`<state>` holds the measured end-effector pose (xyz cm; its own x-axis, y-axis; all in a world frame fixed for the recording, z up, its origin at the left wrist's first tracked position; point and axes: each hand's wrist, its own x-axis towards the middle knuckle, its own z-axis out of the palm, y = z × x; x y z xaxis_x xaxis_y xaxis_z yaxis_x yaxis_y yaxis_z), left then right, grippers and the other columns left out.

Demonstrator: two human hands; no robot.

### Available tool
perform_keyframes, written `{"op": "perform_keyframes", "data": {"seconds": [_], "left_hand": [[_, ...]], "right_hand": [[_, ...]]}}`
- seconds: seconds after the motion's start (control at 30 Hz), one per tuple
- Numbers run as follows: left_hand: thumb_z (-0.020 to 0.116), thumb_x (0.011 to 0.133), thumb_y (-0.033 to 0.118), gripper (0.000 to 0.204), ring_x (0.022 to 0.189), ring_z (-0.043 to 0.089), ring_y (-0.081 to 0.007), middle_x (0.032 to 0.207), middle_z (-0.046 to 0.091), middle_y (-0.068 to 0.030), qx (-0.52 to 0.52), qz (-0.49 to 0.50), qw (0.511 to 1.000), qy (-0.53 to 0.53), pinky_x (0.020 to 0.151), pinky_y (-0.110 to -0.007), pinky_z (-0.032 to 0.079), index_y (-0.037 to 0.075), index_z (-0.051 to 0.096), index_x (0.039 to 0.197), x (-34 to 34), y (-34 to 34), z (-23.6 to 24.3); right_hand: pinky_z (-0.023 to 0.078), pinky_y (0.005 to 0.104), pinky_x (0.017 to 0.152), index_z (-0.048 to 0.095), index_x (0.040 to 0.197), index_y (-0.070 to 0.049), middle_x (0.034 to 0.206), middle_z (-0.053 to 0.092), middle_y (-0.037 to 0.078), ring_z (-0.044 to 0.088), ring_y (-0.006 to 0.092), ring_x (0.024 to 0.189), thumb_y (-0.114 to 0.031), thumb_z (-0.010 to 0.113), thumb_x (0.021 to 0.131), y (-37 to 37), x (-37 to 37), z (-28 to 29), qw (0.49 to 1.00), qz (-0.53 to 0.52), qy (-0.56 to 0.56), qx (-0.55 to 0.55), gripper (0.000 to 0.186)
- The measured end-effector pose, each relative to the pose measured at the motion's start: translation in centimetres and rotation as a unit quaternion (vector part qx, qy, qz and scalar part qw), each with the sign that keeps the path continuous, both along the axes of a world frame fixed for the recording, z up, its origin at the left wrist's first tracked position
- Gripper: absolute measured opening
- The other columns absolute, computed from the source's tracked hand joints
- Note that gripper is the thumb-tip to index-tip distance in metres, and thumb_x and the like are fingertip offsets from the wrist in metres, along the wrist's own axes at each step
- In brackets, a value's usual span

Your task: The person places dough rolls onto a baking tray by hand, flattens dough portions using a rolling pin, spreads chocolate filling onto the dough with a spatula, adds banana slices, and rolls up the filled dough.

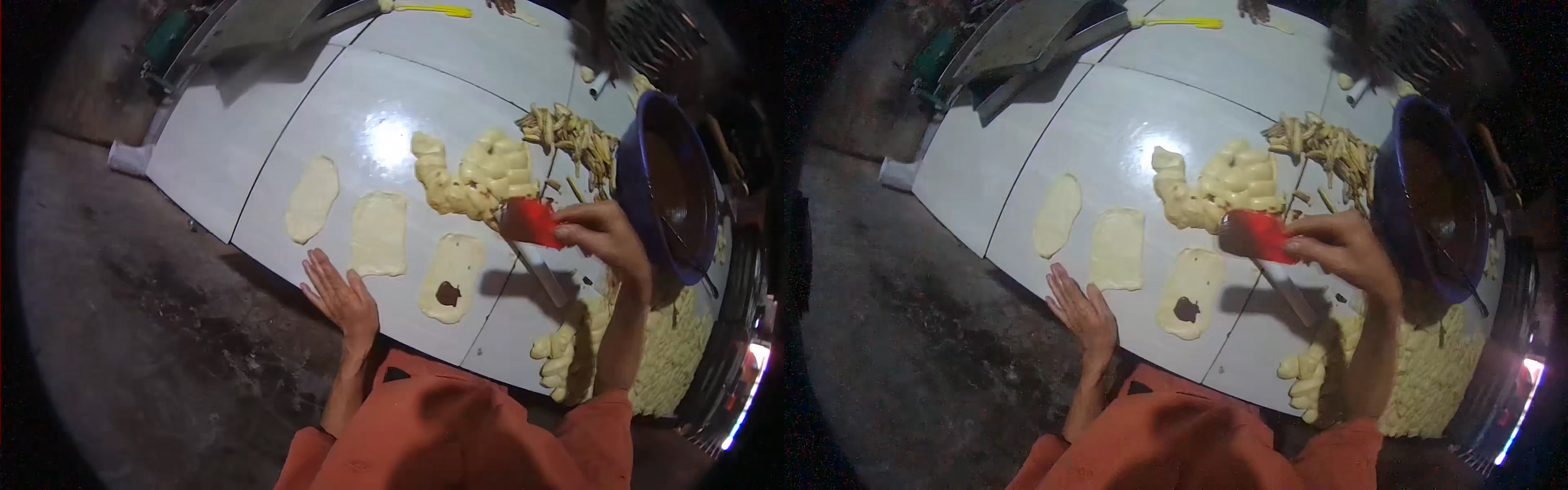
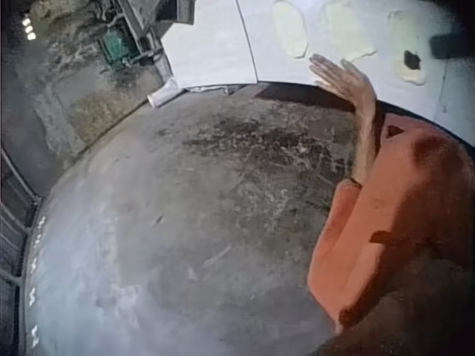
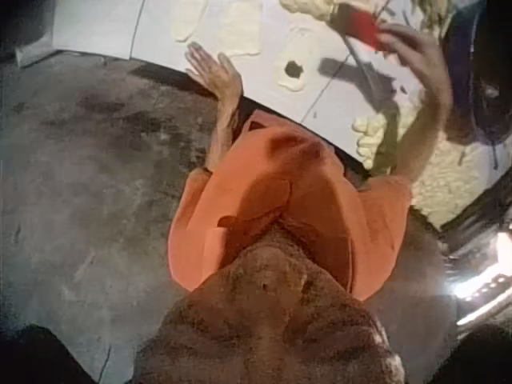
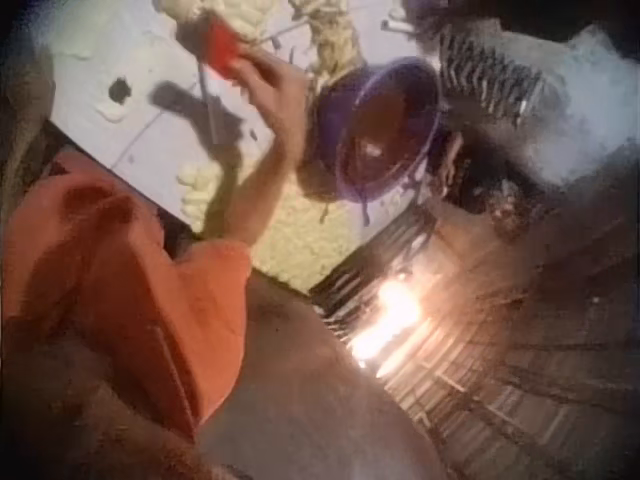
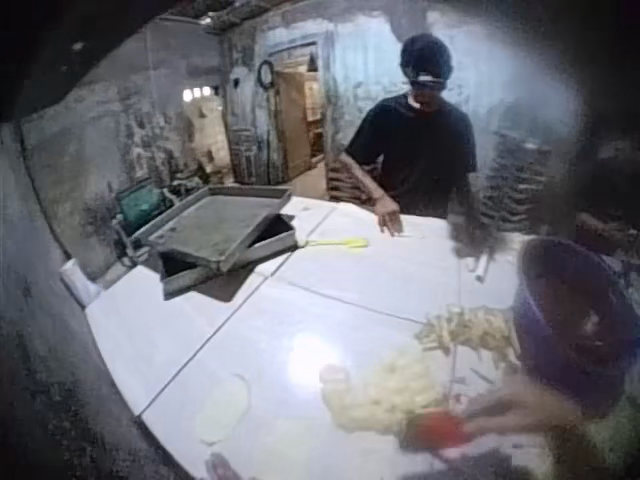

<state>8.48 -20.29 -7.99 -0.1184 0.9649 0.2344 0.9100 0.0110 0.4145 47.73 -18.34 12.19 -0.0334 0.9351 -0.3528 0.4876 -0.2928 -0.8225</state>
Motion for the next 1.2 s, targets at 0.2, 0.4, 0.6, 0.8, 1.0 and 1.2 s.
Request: {"op": "perform_keyframes", "data": {"seconds": [0.2,0.4,0.6,0.8,1.0,1.2], "left_hand": [[0.057,0.103,0.014,0.072,0.16,0.02,-0.0413,0.172,0.026,-0.0211,0.002,0.016,1.0,0.006,0.126,-0.064,0.007,-0.001,0.024,0.165,-0.7,-0.4,0.6],[0.053,0.105,0.018,0.068,0.159,0.02,-0.043,0.171,0.028,-0.0226,0.013,-0.026,1.0,-0.01,0.125,-0.066,0.006,-0.002,0.025,0.164,-0.9,-0.4,0.8],[0.061,0.101,0.022,0.075,0.159,0.023,-0.0427,0.169,0.031,-0.0226,0.02,-0.047,0.998,-0.022,0.125,-0.066,0.007,-0.002,0.027,0.164,-0.9,-0.4,0.7],[0.064,0.099,0.023,0.078,0.158,0.024,-0.0428,0.169,0.031,-0.023,0.017,-0.053,0.998,-0.013,0.125,-0.066,0.008,-0.002,0.027,0.164,-0.9,-0.4,0.9],[0.063,0.099,0.025,0.079,0.159,0.021,-0.0419,0.17,0.029,-0.0228,0.013,-0.061,0.998,-0.01,0.125,-0.065,0.007,-0.002,0.026,0.164,-0.9,-0.5,0.8],[0.068,0.098,0.03,0.087,0.159,0.02,-0.042,0.17,0.028,-0.0226,0.014,-0.056,0.998,-0.007,0.125,-0.065,0.007,0.002,0.022,0.166,-1.1,-0.5,0.8]], "right_hand": [[0.057,0.0371,0.069,0.078,0.113,-0.009,0.091,0.076,0.012,0.074,0.0314,0.082,-0.019,0.076,0.091,3.4,-14.0,-8.0,0.958,0.189,-0.108,0.188,0.024],[0.054,0.0379,0.058,0.074,0.108,-0.016,0.08,0.063,0.004,0.068,0.0239,0.069,-0.014,0.074,0.085,2.7,-17.5,-9.5,0.877,0.145,-0.33,0.317,0.024],[0.052,0.0374,0.056,0.071,0.112,-0.016,0.079,0.06,0.003,0.067,0.0211,0.068,-0.016,0.073,0.086,1.4,-19.0,-9.8,0.867,0.131,-0.346,0.333,0.027],[0.051,0.0378,0.056,0.072,0.11,-0.015,0.079,0.061,0.003,0.066,0.0234,0.066,-0.02,0.074,0.091,0.9,-19.3,-10.0,0.886,0.092,-0.336,0.307,0.019],[0.051,0.0371,0.056,0.072,0.108,-0.016,0.08,0.062,0.004,0.067,0.0228,0.067,-0.021,0.075,0.092,-0.8,-18.8,-10.8,0.899,0.053,-0.314,0.299,0.018],[0.053,0.0374,0.058,0.071,0.112,-0.014,0.083,0.064,0.003,0.069,0.0228,0.07,-0.019,0.074,0.092,-1.2,-19.2,-11.0,0.899,0.036,-0.286,0.331,0.022]]}}
